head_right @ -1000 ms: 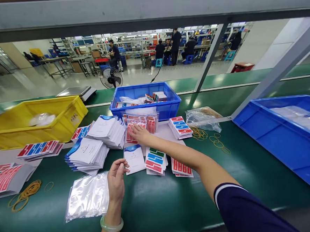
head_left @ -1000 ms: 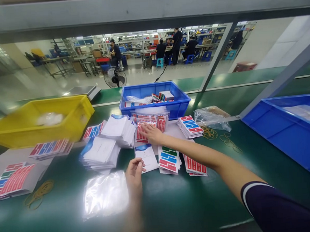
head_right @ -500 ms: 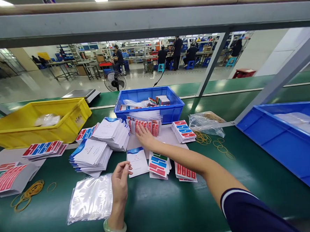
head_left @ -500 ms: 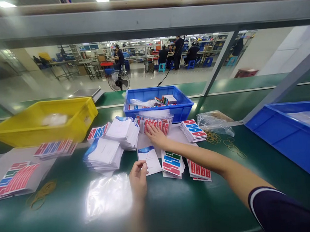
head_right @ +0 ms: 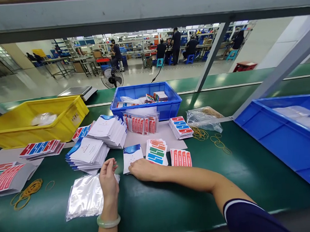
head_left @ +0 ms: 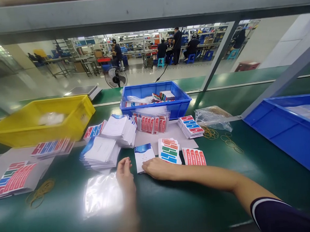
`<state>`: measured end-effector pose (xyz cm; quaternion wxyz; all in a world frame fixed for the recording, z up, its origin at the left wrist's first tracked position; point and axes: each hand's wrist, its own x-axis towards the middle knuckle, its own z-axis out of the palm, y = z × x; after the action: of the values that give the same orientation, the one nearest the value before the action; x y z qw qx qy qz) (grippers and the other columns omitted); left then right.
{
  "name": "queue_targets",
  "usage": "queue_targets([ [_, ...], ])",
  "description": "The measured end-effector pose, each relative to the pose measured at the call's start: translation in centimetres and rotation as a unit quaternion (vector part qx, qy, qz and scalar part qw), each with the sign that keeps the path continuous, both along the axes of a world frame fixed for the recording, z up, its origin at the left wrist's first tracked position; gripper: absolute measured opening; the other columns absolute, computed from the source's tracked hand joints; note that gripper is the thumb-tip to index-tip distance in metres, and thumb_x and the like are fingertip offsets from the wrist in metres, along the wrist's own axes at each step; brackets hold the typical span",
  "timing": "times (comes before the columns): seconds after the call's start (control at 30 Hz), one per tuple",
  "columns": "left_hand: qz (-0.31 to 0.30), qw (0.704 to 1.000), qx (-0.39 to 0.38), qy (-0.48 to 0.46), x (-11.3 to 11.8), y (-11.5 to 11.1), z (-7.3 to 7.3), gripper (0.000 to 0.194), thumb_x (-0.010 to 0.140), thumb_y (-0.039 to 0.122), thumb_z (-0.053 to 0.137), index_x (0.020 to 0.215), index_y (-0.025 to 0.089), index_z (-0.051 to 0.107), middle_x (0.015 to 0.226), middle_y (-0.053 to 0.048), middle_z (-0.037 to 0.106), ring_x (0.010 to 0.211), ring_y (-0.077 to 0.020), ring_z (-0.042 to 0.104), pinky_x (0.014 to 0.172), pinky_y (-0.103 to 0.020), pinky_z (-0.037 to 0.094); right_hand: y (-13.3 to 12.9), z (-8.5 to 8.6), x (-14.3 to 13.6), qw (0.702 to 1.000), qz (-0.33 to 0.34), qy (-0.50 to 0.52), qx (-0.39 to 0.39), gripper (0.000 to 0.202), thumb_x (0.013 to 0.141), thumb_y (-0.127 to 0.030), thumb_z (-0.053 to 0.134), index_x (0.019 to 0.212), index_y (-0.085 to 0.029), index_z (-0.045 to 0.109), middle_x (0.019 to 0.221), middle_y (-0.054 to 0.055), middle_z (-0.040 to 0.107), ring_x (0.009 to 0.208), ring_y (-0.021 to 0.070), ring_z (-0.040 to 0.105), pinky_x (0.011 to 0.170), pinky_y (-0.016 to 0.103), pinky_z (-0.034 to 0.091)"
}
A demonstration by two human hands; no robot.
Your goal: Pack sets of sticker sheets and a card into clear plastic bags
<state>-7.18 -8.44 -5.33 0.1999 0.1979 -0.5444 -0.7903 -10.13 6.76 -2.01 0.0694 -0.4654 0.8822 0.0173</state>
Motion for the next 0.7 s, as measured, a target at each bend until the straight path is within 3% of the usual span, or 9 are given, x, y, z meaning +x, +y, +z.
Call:
queue_targets([
  [0.07, -0.003, 0.999, 0.031, -0.022, -0.2, 0.1, 0.1, 0.031, 0.076, 0.035, 0.066, 0.098, 0.014, 0.061, 0.108, -0.005, 0.057, 0.099, -0.0123, 0.051, 0.085, -0.020, 0.040, 0.3, 1.1, -0.1, 1.000, -0.023, 0.003, -0.016, 0.019, 0.088, -0.012, 0.038, 0.095, -0.011, 0.055, 0.091, 0.008, 0.063, 0.079, 0.0219, 0.062, 0.063, 0.031, 0.048],
  [0.13, -0.034, 0.995, 0.080, -0.044, -0.2, 0.3, 0.6, 0.031, 0.078, 0.034, 0.064, 0.102, 0.014, 0.059, 0.114, -0.007, 0.055, 0.103, -0.0139, 0.052, 0.090, -0.024, 0.040, 0.5, 2.3, 0.3, 0.996, -0.062, 0.027, -0.054, 0.023, 0.089, -0.012, 0.035, 0.105, -0.010, 0.052, 0.099, 0.010, 0.062, 0.088, 0.0227, 0.061, 0.067, 0.031, 0.048],
  [0.2, -0.111, 0.980, 0.159, -0.048, -0.1, 0.5, 1.3, 0.033, 0.080, 0.039, 0.060, 0.102, 0.014, 0.058, 0.115, -0.010, 0.056, 0.105, -0.0193, 0.055, 0.092, -0.032, 0.043, 0.7, 3.5, 1.1, 0.990, -0.069, 0.051, -0.113, 0.027, 0.091, -0.013, 0.031, 0.111, -0.009, 0.050, 0.108, 0.011, 0.060, 0.097, 0.0217, 0.058, 0.075, 0.031, 0.047],
  [0.3, -0.242, 0.919, 0.303, -0.065, 0.2, 0.7, 2.1, 0.042, 0.083, 0.045, 0.054, 0.103, 0.009, 0.060, 0.109, -0.014, 0.060, 0.105, -0.0266, 0.057, 0.093, -0.040, 0.044, 1.1, 4.7, 2.9, 0.981, 0.023, 0.040, -0.187, 0.024, 0.094, -0.019, 0.033, 0.103, -0.010, 0.054, 0.101, 0.008, 0.062, 0.092, 0.0175, 0.058, 0.076, 0.027, 0.046],
  [0.33, -0.267, 0.904, 0.324, -0.082, 0.3, 0.7, 2.2, 0.041, 0.082, 0.041, 0.055, 0.106, 0.008, 0.060, 0.108, -0.015, 0.061, 0.104, -0.0274, 0.058, 0.093, -0.040, 0.045, 1.4, 4.9, 3.4, 0.975, 0.057, 0.041, -0.212, 0.025, 0.094, -0.022, 0.035, 0.102, -0.011, 0.055, 0.100, 0.007, 0.063, 0.091, 0.0168, 0.058, 0.078, 0.027, 0.046],
  [0.4, -0.275, 0.903, 0.309, -0.112, 0.6, 0.6, 2.1, 0.040, 0.079, 0.028, 0.058, 0.113, 0.007, 0.058, 0.105, -0.016, 0.062, 0.100, -0.0273, 0.060, 0.091, -0.039, 0.047, 2.5, 5.1, 3.9, 0.953, 0.069, 0.067, -0.286, 0.027, 0.095, -0.027, 0.039, 0.106, -0.011, 0.056, 0.104, 0.006, 0.063, 0.096, 0.0160, 0.058, 0.084, 0.027, 0.045],
  [0.47, -0.265, 0.918, 0.270, -0.117, 0.8, 0.5, 1.8, 0.048, 0.075, 0.018, 0.062, 0.122, 0.011, 0.053, 0.106, -0.013, 0.063, 0.098, -0.0262, 0.061, 0.088, -0.038, 0.049, 4.2, 5.0, 3.6, 0.929, 0.000, 0.092, -0.359, 0.024, 0.094, -0.027, 0.043, 0.105, -0.012, 0.057, 0.103, 0.006, 0.063, 0.096, 0.0154, 0.057, 0.086, 0.027, 0.044],
  [0.53, -0.253, 0.925, 0.255, -0.123, 1.0, 0.5, 1.9, 0.056, 0.073, 0.017, 0.067, 0.126, 0.016, 0.050, 0.109, -0.011, 0.062, 0.095, -0.0257, 0.062, 0.085, -0.039, 0.051, 6.5, 4.7, 2.8, 0.915, -0.106, 0.095, -0.377, 0.018, 0.092, -0.027, 0.047, 0.097, -0.014, 0.058, 0.096, 0.005, 0.062, 0.091, 0.0157, 0.055, 0.083, 0.029, 0.043],
  [0.7, -0.237, 0.933, 0.231, -0.145, 1.4, 0.9, 2.8, 0.063, 0.069, 0.022, 0.072, 0.127, 0.016, 0.048, 0.112, -0.014, 0.060, 0.093, -0.0276, 0.062, 0.078, -0.039, 0.053, 11.5, 3.7, 0.7, 0.920, -0.309, 0.068, -0.230, 0.018, 0.086, -0.030, 0.057, 0.095, -0.014, 0.056, 0.099, 0.006, 0.054, 0.092, 0.0196, 0.047, 0.081, 0.033, 0.040],
])
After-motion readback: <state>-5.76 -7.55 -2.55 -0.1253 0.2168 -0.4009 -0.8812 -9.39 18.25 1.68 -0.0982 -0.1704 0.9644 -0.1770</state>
